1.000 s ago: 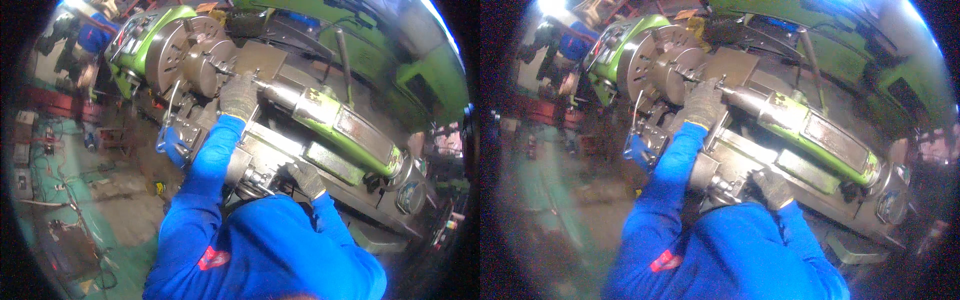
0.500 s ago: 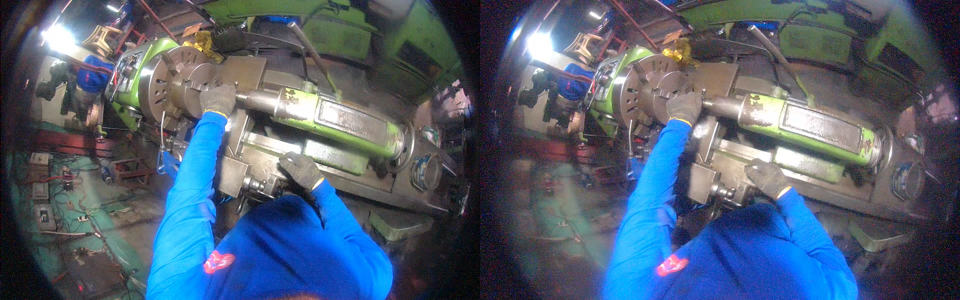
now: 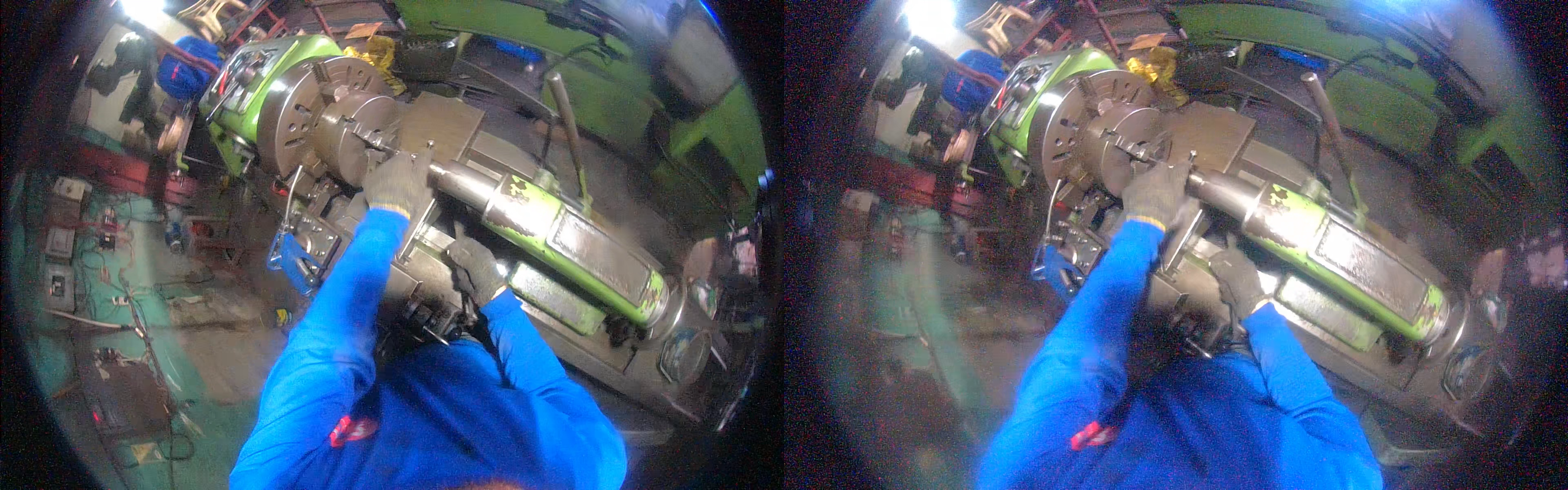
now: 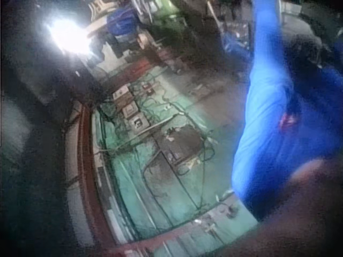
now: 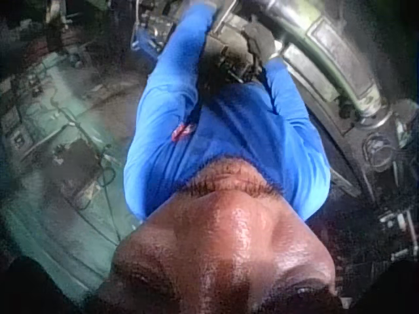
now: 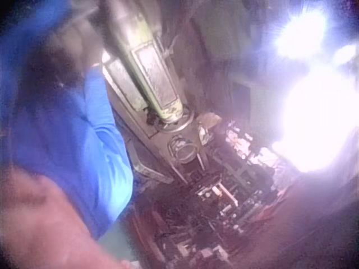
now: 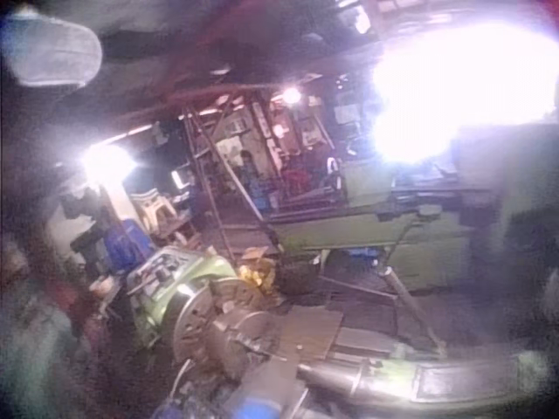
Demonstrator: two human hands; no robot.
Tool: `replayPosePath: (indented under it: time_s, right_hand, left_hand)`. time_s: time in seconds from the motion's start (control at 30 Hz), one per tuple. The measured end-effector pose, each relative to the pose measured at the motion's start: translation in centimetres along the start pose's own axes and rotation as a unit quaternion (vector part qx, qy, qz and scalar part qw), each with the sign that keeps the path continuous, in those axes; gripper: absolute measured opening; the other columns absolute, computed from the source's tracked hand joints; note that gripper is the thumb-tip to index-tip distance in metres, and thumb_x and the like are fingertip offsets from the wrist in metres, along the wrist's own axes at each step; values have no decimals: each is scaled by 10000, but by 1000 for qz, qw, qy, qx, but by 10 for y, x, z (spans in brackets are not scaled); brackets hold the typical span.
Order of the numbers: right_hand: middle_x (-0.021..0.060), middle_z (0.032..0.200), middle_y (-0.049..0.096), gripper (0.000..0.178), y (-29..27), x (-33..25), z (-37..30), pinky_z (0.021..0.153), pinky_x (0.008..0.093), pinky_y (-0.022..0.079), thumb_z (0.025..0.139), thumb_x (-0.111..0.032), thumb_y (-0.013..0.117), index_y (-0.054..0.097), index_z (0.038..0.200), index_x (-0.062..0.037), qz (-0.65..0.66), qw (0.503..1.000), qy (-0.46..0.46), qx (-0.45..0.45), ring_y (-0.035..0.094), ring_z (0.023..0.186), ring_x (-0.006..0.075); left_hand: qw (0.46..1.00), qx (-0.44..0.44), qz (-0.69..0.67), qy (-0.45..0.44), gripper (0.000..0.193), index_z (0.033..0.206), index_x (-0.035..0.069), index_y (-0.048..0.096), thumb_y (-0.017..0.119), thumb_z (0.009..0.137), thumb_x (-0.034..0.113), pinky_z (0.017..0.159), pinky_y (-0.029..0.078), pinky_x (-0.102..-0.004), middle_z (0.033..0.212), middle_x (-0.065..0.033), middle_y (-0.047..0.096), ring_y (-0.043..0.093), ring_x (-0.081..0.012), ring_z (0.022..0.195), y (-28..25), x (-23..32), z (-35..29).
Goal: The person operates a metal lathe, using a pneumatic tool to adjust the chuck and workpiece. They repeatedly engage the tool and manipulate the machine's controls while the workpiece rotates.
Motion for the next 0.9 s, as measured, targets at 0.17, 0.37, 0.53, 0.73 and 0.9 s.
replayPosePath:
  time_s: [0.17, 0.37, 0.53, 0.73, 0.9]
  right_hand:
    - [202, 942, 680, 142, 38, 40, 54, 848, 494, 555, 890, -38, 610, 689, 1007, -43, 58, 997, 47, -33, 666, 928, 405]
    - [22, 818, 634, 201, 84, 94, 97, 595, 355, 508, 1065, -249, 564, 651, 1120, -76, 669, 656, 318, 146, 611, 716, 185]
    - [32, 844, 643, 218, 93, 108, 143, 606, 366, 513, 1063, -261, 563, 653, 1127, -73, 613, 725, 293, 115, 621, 739, 196]
    - [45, 876, 654, 239, 100, 113, 186, 619, 380, 518, 1060, -276, 562, 656, 1136, -69, 509, 818, 246, 107, 633, 766, 209]
    - [56, 902, 663, 257, 94, 112, 181, 631, 391, 522, 1057, -288, 561, 659, 1143, -67, 472, 843, 240, 99, 643, 788, 220]
  left_hand:
    - [1000, -15, -7, -12, 394, 1262, 122, 686, 509, 1047, 401, 815, 570, -538, 1060, -196, 718, 715, -387, 999, 73, -36, -120]
    - [994, -101, 34, -19, 396, 1274, 114, 679, 505, 1052, 391, 826, 570, -524, 1078, -190, 713, 708, -375, 1005, 125, -63, -163]
    - [994, -103, 37, -20, 397, 1283, 107, 674, 501, 1056, 383, 834, 570, -513, 1093, -185, 709, 703, -364, 1010, 129, -69, -169]
    - [994, -108, 31, -16, 399, 1295, 98, 667, 496, 1062, 374, 845, 569, -499, 1111, -180, 704, 697, -352, 1017, 129, -74, -171]
    - [993, -112, 30, -18, 401, 1304, 91, 661, 493, 1066, 366, 853, 569, -487, 1126, -175, 699, 692, -342, 1022, 126, -80, -177]
Point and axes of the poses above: each hand's wrist, its own z-axis towards the middle knuckle, its own y-axis out of the palm, x = y × z, the point moved 9 cm from there along z, towards the middle knuckle
